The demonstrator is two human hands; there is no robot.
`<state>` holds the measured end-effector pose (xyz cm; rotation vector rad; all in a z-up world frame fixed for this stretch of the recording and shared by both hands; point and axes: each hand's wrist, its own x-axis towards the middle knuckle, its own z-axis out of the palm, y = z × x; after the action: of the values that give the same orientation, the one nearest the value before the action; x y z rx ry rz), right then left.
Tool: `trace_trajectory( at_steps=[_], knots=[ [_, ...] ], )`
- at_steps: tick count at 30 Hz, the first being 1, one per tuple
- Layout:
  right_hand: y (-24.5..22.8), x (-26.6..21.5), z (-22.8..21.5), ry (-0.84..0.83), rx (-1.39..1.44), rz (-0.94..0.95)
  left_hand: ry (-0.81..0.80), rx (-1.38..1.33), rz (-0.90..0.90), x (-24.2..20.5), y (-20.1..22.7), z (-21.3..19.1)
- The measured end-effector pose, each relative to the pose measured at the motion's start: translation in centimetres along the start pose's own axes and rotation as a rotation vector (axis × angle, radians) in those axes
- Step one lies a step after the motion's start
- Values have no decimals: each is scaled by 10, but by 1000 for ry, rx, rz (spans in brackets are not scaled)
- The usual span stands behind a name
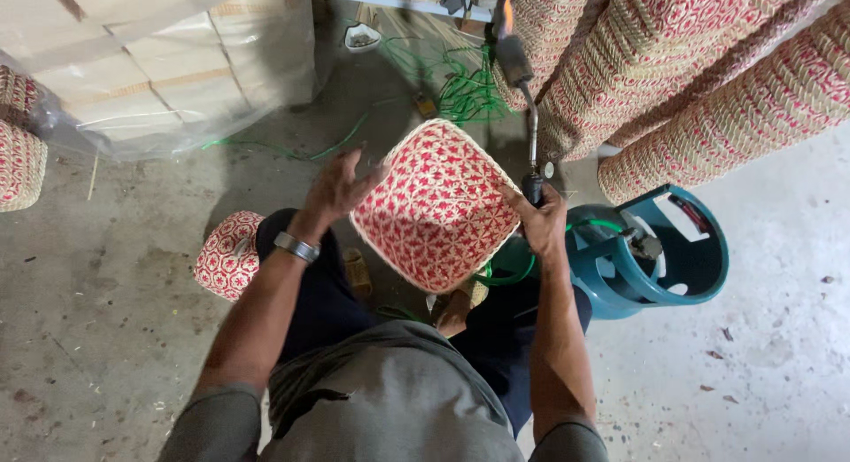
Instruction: The person uses a handheld blowtorch to sear the surface of a small woven basket. They rotate the basket to apply the flame to all sides, including the interior and exterior, while sitting on the floor.
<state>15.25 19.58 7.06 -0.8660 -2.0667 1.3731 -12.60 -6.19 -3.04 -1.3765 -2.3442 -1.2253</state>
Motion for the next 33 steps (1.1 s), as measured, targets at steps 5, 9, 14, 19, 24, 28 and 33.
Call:
trace_trajectory(
  at_steps=[5,9,14,19,24,28,33],
  knots=[
    [-6,1,8,-52,-36,-18,-606,-337,-469,-10,-23,14],
    [-8,1,6,38,-180,-57,-495,-675,-674,-40,-23,24],
    [-4,-38,10,-248,-244,74,-220,-1347,-925,-66,-31,58],
    [7,-66,56,-237,-539,-353,18,-1350,-682,-68,-28,72],
    [9,-79,63,-372,-494,-474,185,-1370,-675,-66,-6,46],
    [1,-83,71,-208,-630,-267,311,-606,-399,-74,-13,43],
    [-14,-74,91,-217,-501,-297,433,-1143,-451,-72,-12,80]
  ],
)
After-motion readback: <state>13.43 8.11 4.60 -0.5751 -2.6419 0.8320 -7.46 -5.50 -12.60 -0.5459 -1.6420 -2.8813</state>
